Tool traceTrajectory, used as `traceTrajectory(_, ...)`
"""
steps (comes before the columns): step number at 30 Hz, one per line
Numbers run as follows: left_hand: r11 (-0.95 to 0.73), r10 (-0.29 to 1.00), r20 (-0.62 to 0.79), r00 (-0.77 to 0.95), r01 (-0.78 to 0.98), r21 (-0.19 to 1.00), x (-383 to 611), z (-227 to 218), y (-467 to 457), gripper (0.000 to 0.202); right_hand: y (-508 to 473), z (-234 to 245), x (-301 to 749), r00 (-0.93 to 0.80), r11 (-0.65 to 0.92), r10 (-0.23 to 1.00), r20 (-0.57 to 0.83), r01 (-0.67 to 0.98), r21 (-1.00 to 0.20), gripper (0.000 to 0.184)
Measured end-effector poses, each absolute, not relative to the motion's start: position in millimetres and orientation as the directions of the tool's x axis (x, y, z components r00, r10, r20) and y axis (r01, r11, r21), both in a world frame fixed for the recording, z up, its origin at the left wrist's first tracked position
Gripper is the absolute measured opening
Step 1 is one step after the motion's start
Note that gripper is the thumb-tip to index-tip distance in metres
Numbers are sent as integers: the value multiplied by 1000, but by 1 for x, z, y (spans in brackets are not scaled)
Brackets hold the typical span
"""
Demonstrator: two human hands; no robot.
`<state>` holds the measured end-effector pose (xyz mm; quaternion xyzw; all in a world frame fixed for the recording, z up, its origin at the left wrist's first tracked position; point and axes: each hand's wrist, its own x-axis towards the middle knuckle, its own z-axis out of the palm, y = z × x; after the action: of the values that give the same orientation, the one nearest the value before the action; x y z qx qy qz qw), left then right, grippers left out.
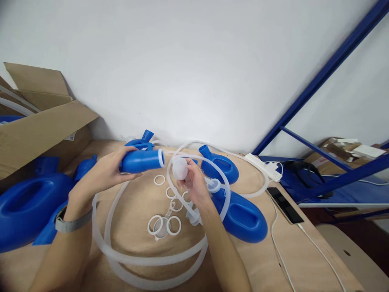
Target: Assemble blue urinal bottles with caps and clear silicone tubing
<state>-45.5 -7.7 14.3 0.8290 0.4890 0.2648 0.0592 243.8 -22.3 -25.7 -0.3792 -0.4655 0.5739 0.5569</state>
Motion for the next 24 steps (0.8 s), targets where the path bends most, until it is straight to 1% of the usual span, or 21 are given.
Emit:
traceTrajectory(1, -545, 827, 376, 419, 762, 350, -39, 13, -9, 67, -23, -20, 244, -53, 55, 996, 74, -303, -951, 25)
traceTrajectory(2, -577, 807, 380, 453, 740, 344, -31, 12, -11, 65, -24, -15, 243, -5, 83, 996, 87, -271, -959, 26)
traceTrajectory(3, -606, 787, 390, 478, 720, 338, -24, 11, -13, 64, -25, -13, 241, 52, 139, 990, 131, -200, -970, 25)
traceTrajectory(5, -642, 754, 427, 499, 697, 320, -10, 8, -16, 63, -28, -12, 237, 141, 306, 941, 307, 23, -952, 23)
traceTrajectory(7, -658, 735, 455, 502, 689, 304, -1, 5, -18, 63, -31, -13, 236, 156, 457, 851, 501, 249, -854, 30)
traceTrajectory(8, -666, 727, 467, 504, 682, 301, 1, 4, -18, 64, -32, -14, 237, 149, 501, 810, 567, 328, -801, 33)
traceTrajectory(9, -675, 718, 479, 505, 673, 302, 2, 3, -19, 65, -33, -14, 238, 140, 529, 778, 613, 382, -758, 35)
traceTrajectory(11, -691, 701, 502, 506, 654, 307, 1, 3, -19, 67, -34, -12, 241, 116, 570, 733, 671, 433, -698, 35)
traceTrajectory(14, -704, 687, 530, 498, 636, 316, -1, 3, -19, 68, -35, -6, 245, 65, 632, 685, 725, 442, -637, 35)
traceTrajectory(16, -712, 680, 535, 502, 627, 317, -1, 3, -18, 68, -38, 0, 247, 55, 638, 689, 723, 428, -640, 34)
traceTrajectory(18, -715, 670, 540, 508, 637, 288, 0, 3, -19, 70, -41, 7, 247, 36, 607, 741, 671, 393, -691, 33)
traceTrajectory(19, -715, 663, 545, 514, 652, 255, 1, 2, -19, 70, -43, 9, 247, 13, 580, 779, 627, 362, -730, 34)
traceTrajectory(22, -707, 622, 571, 536, 698, 116, 6, -1, -23, 67, -45, 11, 244, -44, 490, 869, 494, 223, -843, 40)
traceTrajectory(24, -698, 592, 592, 547, 715, 39, 9, -4, -27, 64, -44, 8, 240, 2, 442, 895, 445, 117, -889, 42)
